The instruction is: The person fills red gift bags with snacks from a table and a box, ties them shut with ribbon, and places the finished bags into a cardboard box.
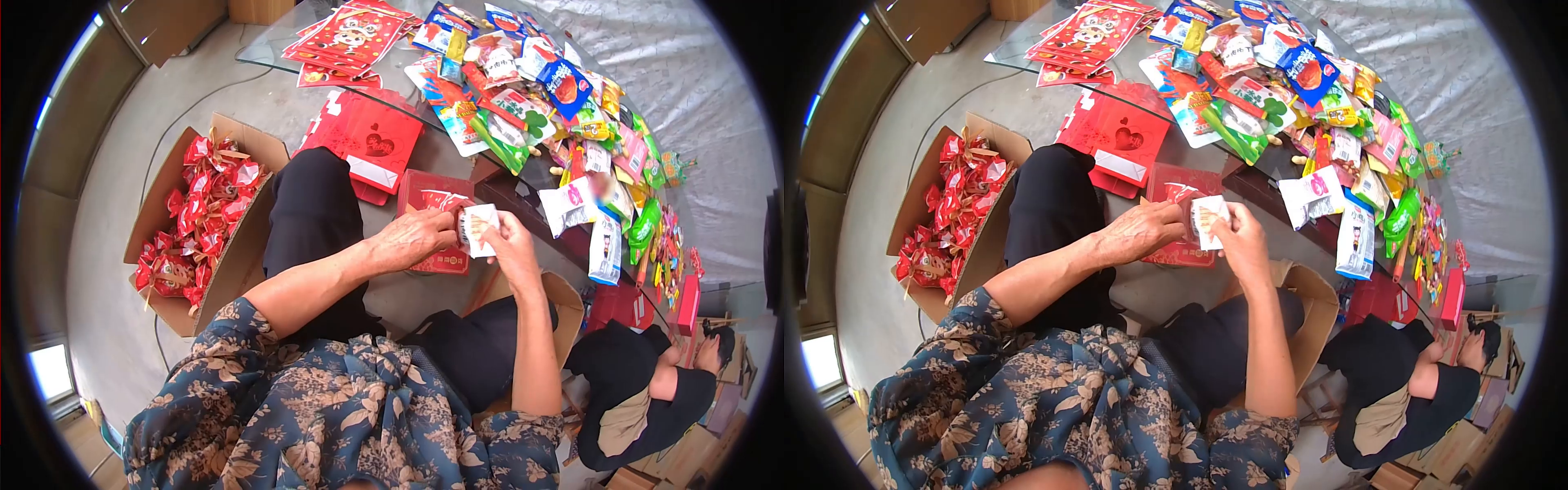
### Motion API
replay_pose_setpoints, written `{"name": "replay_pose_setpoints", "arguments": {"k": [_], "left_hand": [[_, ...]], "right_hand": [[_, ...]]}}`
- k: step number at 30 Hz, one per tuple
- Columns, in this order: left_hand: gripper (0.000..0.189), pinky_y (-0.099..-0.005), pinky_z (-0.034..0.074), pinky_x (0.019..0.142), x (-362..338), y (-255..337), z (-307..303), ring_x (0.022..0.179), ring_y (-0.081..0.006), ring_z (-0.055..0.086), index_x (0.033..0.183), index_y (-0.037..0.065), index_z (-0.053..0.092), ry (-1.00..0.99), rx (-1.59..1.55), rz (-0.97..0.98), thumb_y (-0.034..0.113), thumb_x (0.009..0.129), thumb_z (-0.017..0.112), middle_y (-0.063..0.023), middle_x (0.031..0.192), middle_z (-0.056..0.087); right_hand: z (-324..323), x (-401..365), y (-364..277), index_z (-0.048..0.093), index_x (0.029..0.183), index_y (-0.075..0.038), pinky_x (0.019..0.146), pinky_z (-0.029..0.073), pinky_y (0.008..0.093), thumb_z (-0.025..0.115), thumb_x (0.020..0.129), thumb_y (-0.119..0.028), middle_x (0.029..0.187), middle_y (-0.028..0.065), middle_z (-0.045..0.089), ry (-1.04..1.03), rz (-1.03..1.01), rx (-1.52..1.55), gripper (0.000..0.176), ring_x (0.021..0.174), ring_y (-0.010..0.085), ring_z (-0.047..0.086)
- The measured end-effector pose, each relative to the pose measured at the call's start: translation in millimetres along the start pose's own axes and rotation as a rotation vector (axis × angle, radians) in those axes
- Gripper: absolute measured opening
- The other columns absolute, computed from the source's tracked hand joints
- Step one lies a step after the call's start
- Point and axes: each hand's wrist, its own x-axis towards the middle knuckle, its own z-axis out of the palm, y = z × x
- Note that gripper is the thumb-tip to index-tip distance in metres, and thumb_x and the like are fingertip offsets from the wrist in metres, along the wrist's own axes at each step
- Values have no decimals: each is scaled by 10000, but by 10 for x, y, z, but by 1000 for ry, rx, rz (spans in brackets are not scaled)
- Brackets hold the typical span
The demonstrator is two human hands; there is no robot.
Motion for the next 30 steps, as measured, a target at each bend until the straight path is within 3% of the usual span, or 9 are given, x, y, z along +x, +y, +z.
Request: {"name": "replay_pose_setpoints", "arguments": {"k": [3, 9, 13, 16, 17, 21, 24, 27, 30], "left_hand": [[167, -399, 487, 749, 36, 24, 35, 879, -297, 585, 919, 34, 595, 91, -50, 90, 48, 753, 579, -117, 925, 544], [225, -405, 491, 777, -5, 15, 34, 920, -306, 591, 953, 20, 604, 3, -135, 55, 19, 728, 598, -128, 992, 568], [238, -391, 507, 736, 40, 96, -90, 900, -310, 596, 924, 16, 587, 9, -159, 51, -17, 691, 621, -129, 996, 568], [239, -376, 512, 720, 10, 66, -10, 866, -311, 596, 913, 21, 583, 100, -127, 99, -17, 683, 631, -122, 970, 568], [224, -373, 515, 717, -13, 72, 3, 852, -304, 603, 892, 24, 579, 14, -137, 85, -19, 682, 645, -115, 953, 572], [222, -378, 517, 707, 15, 59, -10, 853, -297, 607, 899, 29, 587, 82, -181, 32, -18, 693, 654, -110, 945, 574], [235, -379, 520, 713, 3, 56, -7, 869, -299, 608, 919, 34, 594, 117, -161, 27, -11, 698, 661, -105, 953, 577], [244, -378, 523, 727, -2, 118, -27, 885, -302, 608, 936, 38, 597, 132, -160, 77, -5, 705, 661, -100, 968, 578], [242, -382, 527, 731, -27, 119, 33, 902, -300, 609, 943, 41, 595, 15, -158, 88, 0, 713, 660, -96, 989, 574]], "right_hand": [[87, 0, 128, 569, 1160, 17, 644, 524, 264, 661, 856, -109, 990, 145, 694, 100, -167, -208, 342, 803, 105, 657], [30, -160, 62, 619, 1060, 6, 640, 502, 275, 641, 842, -43, 876, 103, 669, -44, -160, -239, 224, 724, 126, 646], [12, -118, 201, 648, 895, 4, 592, 470, 272, 657, 821, -29, 789, 70, 614, 133, -343, -231, 81, 605, 118, 562], [-97, -122, 168, 648, 891, -1, 595, 468, 272, 665, 824, -46, 785, 63, 612, 253, -388, -221, 82, 614, 119, 565], [-117, -139, 142, 648, 906, -11, 601, 471, 275, 679, 820, -59, 807, 64, 614, 264, -358, -230, 104, 625, 124, 573], [-204, -144, 140, 641, 960, -27, 634, 480, 280, 700, 812, -74, 857, 67, 607, 416, -372, -291, 166, 664, 128, 583], [-425, -63, 143, 635, 943, -12, 659, 487, 284, 660, 836, -29, 854, 65, 607, 552, -496, -288, 111, 704, 145, 584], [-700, 52, 105, 630, 930, -1, 670, 485, 289, 639, 841, -11, 847, 70, 610, 618, -468, -218, 90, 713, 149, 571], [-1007, 306, -19, 621, 1024, -24, 660, 493, 269, 639, 832, -25, 916, 71, 624, 632, -640, -605, 193, 707, 137, 592]]}}
